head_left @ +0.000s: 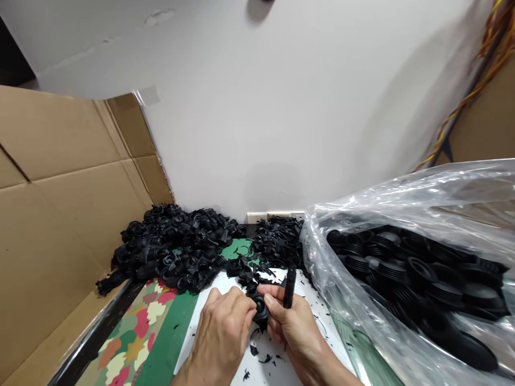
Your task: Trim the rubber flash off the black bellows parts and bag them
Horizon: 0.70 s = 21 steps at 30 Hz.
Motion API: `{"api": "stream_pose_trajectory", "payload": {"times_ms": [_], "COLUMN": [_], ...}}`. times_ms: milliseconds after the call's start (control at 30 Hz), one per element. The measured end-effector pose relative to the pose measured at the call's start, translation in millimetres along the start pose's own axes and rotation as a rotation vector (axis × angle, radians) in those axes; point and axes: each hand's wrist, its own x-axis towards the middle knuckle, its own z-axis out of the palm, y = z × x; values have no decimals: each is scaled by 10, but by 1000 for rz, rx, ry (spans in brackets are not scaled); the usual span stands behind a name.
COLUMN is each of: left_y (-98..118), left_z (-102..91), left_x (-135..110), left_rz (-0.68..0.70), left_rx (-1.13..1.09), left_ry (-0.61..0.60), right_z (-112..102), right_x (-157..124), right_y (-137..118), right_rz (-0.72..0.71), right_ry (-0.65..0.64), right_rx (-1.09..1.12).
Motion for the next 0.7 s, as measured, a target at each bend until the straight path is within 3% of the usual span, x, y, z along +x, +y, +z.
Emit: {"api": "stream_pose_trajectory", "payload": {"times_ms": [233,333,467,567,700], "left_y": [112,149,153,76,-90], "left_z": [108,213,331,356,331], "left_x": [65,73,71,68,84], "left_rz": [137,147,106,-30,-414], "left_rx": [233,277,277,13,-713], "left_ry": [44,56,159,168,22], "right_z": [-66,-94,-122,-145,-147], "right_x": [55,58,82,129,172], "right_y": [79,95,93,96,90], "right_rz": [-75,-102,-135,-160,-133], "right_ry": [144,165,178,167,163], "right_rx": [-146,-181,-219,-231,-230]}}
